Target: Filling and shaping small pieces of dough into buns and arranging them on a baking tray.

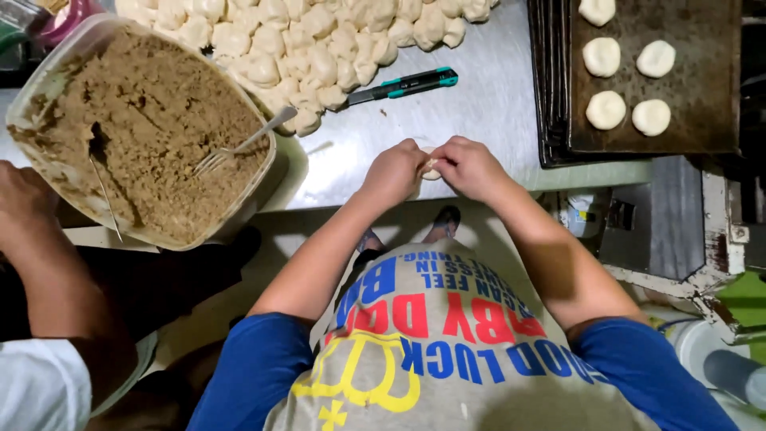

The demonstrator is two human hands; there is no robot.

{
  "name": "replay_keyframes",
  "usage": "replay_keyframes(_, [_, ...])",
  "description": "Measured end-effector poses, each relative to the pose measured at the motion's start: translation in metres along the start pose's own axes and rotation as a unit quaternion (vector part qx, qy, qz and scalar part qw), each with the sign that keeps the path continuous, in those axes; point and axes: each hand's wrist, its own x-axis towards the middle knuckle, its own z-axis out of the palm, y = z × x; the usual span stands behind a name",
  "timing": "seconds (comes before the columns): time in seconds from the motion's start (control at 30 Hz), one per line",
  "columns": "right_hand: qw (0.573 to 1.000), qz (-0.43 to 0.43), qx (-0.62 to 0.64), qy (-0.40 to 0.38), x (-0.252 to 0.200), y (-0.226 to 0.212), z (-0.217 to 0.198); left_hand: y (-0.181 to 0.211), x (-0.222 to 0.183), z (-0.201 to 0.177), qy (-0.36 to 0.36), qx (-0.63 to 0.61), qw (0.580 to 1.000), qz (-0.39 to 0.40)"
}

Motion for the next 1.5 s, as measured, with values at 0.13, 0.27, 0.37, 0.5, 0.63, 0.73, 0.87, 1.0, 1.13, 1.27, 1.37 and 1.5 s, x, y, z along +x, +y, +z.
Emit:
replay_keyframes(0.13, [0.997, -0.014, -0.078, -0.011, -0.012, 0.003, 0.008, -0.004, -0.01, 0.015, 0.057, 0.067, 0.994, 0.07])
replay_keyframes(0.27, [0.986, -0.07, -0.148, 0.012, -0.036, 0.004, 0.003, 0.003, -0.037, 0.009, 0.128, 0.053, 0.988, 0.065])
replay_keyframes(0.37, [0.984, -0.073, -0.155, 0.039, -0.049, 0.001, 0.007, 0.008, -0.048, 0.019, 0.136, 0.055, 0.988, 0.052])
replay_keyframes(0.5, [0.967, -0.119, -0.217, 0.067, -0.044, -0.021, 0.01, 0.017, -0.041, 0.02, 0.164, 0.126, 0.974, 0.095])
replay_keyframes(0.63, [0.96, -0.13, -0.243, 0.058, -0.036, -0.017, -0.004, 0.015, -0.035, 0.011, 0.158, 0.172, 0.967, 0.103])
replay_keyframes(0.73, [0.971, -0.132, -0.193, 0.043, -0.028, 0.012, -0.001, 0.006, -0.027, 0.008, 0.141, 0.087, 0.984, 0.068])
replay_keyframes(0.87, [0.981, -0.118, -0.147, 0.048, -0.014, 0.03, 0.012, 0.002, -0.009, 0.008, 0.131, 0.076, 0.987, 0.059])
replay_keyframes(1.0, [0.983, -0.124, -0.124, 0.047, -0.004, 0.035, 0.025, -0.025, 0.004, 0.04, 0.14, 0.059, 0.984, 0.097])
replay_keyframes(1.13, [0.977, -0.144, -0.146, 0.06, -0.003, 0.029, 0.032, -0.024, 0.004, 0.04, 0.136, 0.071, 0.982, 0.109])
replay_keyframes(1.27, [0.97, -0.141, -0.178, 0.091, -0.006, 0.028, 0.035, -0.027, 0.002, 0.043, 0.162, 0.086, 0.975, 0.123])
replay_keyframes(1.37, [0.968, -0.141, -0.168, 0.122, -0.025, 0.01, 0.018, -0.008, -0.02, 0.021, 0.178, 0.069, 0.977, 0.099])
replay_keyframes(1.5, [0.98, -0.09, -0.156, 0.09, -0.06, 0.006, 0.014, 0.001, -0.055, 0.01, 0.083, 0.107, 0.991, 0.005])
